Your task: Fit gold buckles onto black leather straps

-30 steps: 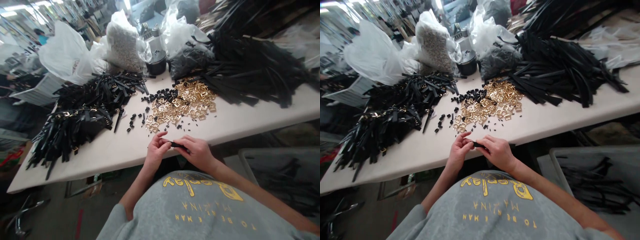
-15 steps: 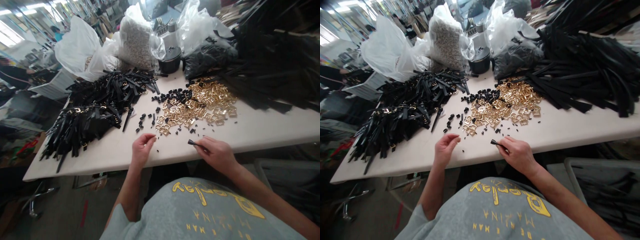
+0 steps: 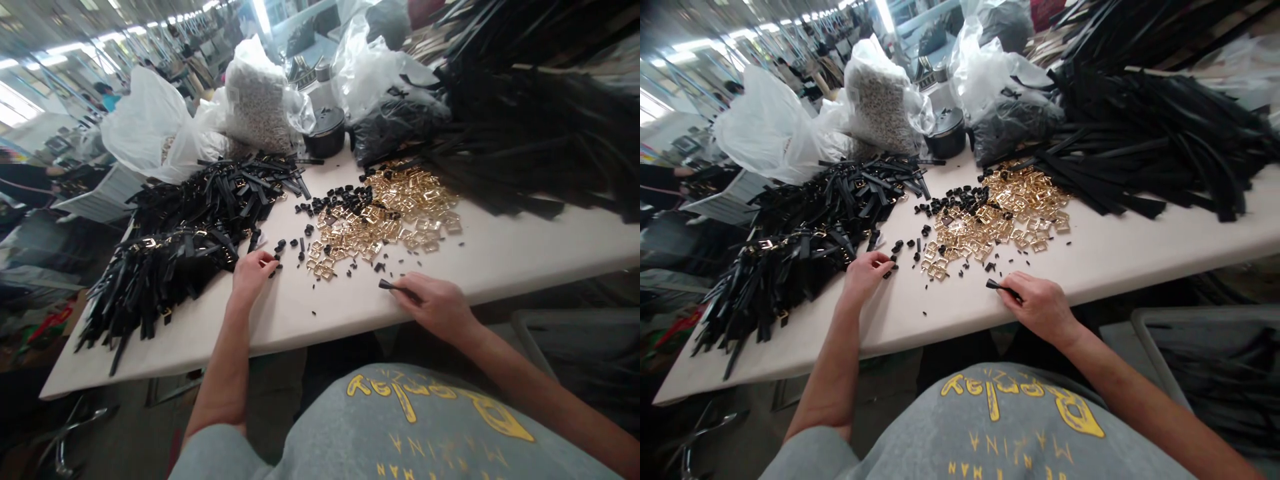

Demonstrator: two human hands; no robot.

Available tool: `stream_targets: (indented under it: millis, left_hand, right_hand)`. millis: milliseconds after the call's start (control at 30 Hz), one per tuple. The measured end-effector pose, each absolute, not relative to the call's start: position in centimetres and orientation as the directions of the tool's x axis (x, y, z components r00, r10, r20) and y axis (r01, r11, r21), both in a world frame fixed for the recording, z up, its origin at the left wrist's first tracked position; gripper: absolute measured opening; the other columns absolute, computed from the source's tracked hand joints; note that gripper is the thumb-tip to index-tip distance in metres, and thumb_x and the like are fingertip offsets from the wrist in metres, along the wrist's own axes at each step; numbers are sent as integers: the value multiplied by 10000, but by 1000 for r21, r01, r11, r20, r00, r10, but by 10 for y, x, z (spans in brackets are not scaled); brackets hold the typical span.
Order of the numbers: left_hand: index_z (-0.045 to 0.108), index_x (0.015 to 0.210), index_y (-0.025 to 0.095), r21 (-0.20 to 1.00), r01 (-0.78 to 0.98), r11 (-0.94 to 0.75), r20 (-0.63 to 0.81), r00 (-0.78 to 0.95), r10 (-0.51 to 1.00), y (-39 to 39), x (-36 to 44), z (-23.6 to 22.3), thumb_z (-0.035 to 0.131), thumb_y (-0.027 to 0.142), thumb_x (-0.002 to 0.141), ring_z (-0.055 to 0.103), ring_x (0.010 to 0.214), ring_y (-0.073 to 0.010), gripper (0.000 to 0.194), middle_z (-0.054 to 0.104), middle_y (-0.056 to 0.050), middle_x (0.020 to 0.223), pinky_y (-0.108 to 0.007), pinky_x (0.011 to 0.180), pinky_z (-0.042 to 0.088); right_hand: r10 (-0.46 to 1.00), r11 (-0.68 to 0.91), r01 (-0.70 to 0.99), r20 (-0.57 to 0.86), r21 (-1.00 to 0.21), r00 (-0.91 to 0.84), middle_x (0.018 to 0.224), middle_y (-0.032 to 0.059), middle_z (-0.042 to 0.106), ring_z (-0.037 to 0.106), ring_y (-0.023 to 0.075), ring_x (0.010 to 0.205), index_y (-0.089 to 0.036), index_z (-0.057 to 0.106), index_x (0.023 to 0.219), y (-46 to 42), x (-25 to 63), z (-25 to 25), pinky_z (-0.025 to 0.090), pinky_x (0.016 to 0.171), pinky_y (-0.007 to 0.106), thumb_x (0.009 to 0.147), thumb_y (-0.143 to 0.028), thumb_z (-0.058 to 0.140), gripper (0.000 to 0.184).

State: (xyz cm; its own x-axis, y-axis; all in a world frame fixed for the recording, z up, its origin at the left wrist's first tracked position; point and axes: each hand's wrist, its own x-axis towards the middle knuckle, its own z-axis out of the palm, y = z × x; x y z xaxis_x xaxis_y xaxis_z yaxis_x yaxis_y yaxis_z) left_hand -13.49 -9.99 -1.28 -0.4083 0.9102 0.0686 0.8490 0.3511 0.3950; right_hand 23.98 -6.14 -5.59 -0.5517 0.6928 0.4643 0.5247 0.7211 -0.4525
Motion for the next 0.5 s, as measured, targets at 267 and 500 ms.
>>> stream_targets:
  millis: [267, 500]
  left_hand:
    - [737, 811, 224, 269, 857, 441, 2, -458, 889, -79, -137, -14, 651, 392, 804, 675, 792, -239, 188, 741, -54, 866, -345, 782, 476]
    - [741, 1010, 218, 242, 899, 366, 23, -382, 924, -51, -130, -12, 628, 381, 840, 673, 888, -227, 261, 746, -62, 995, -329, 833, 475]
  right_hand:
    - [676, 737, 531, 483, -419, -556, 689, 5, 660, 595, 133, 584, -194, 628, 787, -61, 240, -58, 388, 574, 259, 920, -200, 522, 170]
    - [682, 731, 546, 457, -410, -571, 724, 11, 674, 615, 145, 625, -189, 644, 801, -61, 241, -64, 390, 599, 266, 926, -221, 531, 171]
